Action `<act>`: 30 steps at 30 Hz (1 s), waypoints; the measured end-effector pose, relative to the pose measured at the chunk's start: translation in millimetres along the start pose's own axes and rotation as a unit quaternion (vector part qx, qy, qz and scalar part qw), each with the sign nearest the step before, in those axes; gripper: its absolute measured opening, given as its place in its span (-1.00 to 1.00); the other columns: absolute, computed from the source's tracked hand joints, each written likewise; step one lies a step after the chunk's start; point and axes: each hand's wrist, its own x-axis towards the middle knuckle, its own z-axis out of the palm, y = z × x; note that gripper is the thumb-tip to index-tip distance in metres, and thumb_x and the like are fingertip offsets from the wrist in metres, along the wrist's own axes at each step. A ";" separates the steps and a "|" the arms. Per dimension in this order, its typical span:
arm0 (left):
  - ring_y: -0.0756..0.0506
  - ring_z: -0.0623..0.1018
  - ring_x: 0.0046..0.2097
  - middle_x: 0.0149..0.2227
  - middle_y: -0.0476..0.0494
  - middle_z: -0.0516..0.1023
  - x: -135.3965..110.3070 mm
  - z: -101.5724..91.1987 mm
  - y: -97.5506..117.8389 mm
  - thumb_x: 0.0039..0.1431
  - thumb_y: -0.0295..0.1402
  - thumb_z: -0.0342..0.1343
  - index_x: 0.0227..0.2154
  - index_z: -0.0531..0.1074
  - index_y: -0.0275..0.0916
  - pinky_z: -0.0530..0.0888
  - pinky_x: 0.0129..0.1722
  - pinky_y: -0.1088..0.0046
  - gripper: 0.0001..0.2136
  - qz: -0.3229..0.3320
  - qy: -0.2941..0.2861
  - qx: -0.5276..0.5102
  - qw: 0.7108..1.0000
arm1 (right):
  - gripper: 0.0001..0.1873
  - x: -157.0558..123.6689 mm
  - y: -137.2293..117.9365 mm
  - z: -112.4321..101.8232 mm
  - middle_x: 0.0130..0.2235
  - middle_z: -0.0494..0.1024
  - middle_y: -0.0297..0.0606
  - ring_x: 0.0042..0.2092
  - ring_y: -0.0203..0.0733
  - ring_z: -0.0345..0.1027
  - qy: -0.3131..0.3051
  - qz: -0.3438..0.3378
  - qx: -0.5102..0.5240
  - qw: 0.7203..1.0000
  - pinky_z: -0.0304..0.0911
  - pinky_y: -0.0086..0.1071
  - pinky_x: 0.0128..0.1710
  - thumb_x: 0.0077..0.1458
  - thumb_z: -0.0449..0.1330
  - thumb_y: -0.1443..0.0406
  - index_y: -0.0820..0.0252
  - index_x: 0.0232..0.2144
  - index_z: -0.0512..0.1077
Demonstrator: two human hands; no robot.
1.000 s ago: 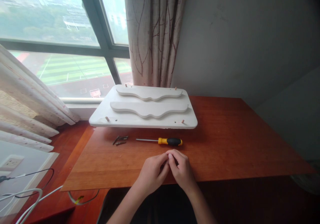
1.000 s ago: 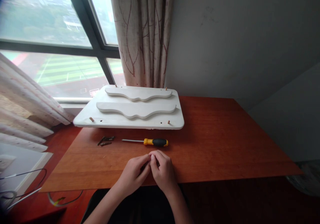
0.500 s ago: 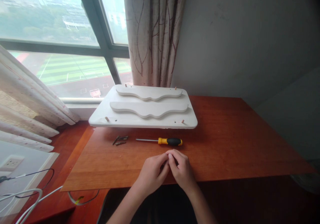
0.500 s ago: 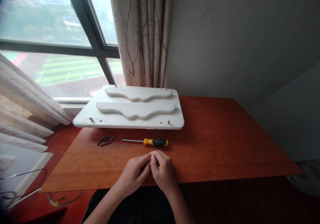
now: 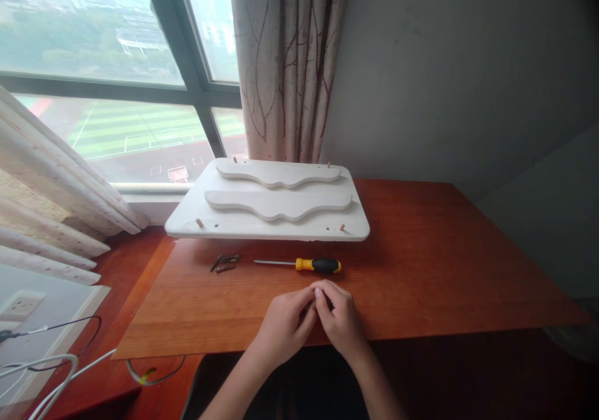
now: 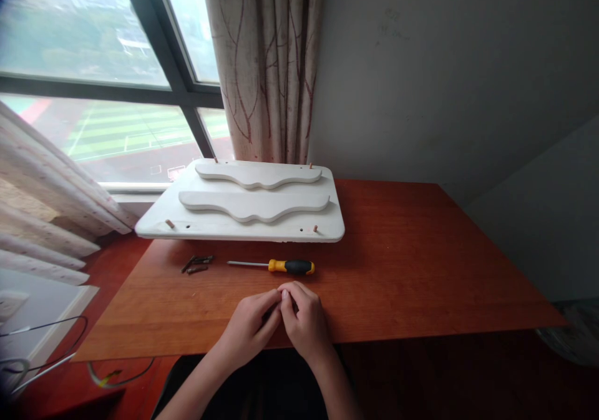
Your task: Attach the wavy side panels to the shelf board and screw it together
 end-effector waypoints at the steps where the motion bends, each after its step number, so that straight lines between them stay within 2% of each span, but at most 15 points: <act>1: -0.05 0.52 -0.33 -0.32 -0.07 0.55 0.0 0.2 -0.2 0.37 -0.43 -0.06 -0.24 0.37 -0.21 0.31 -0.30 0.50 -0.88 0.000 0.000 -0.001 1.000 | -0.76 -0.1 -0.1 -0.1 -0.30 0.55 -0.25 -0.26 -0.22 0.46 -0.001 0.000 0.001 1.000 0.31 -0.42 -0.23 0.32 -0.01 0.35 0.15 -0.29 0.46; 26: -0.05 0.50 -0.33 -0.31 -0.08 0.56 0.3 0.1 1.1 0.36 -0.41 -0.05 -0.24 0.39 -0.21 0.32 -0.30 0.48 -0.88 -0.017 -0.001 -0.014 1.000 | -0.75 0.5 -0.1 0.9 -0.31 0.53 -0.25 -0.26 -0.23 0.44 -0.001 0.008 0.009 1.000 0.28 -0.40 -0.23 0.33 -0.01 0.31 0.16 -0.28 0.46; 30: -0.01 0.41 -0.44 -0.48 -0.03 0.44 2.9 -7.3 5.2 0.37 -0.33 -0.04 -0.42 0.36 -0.24 0.31 -0.38 0.50 -0.76 -0.046 0.017 -0.092 0.995 | -0.75 -0.5 1.6 0.1 -0.33 0.53 -0.26 -0.30 -0.25 0.42 -0.011 0.046 0.051 0.998 0.28 -0.41 -0.28 0.33 0.03 0.24 0.16 -0.27 0.49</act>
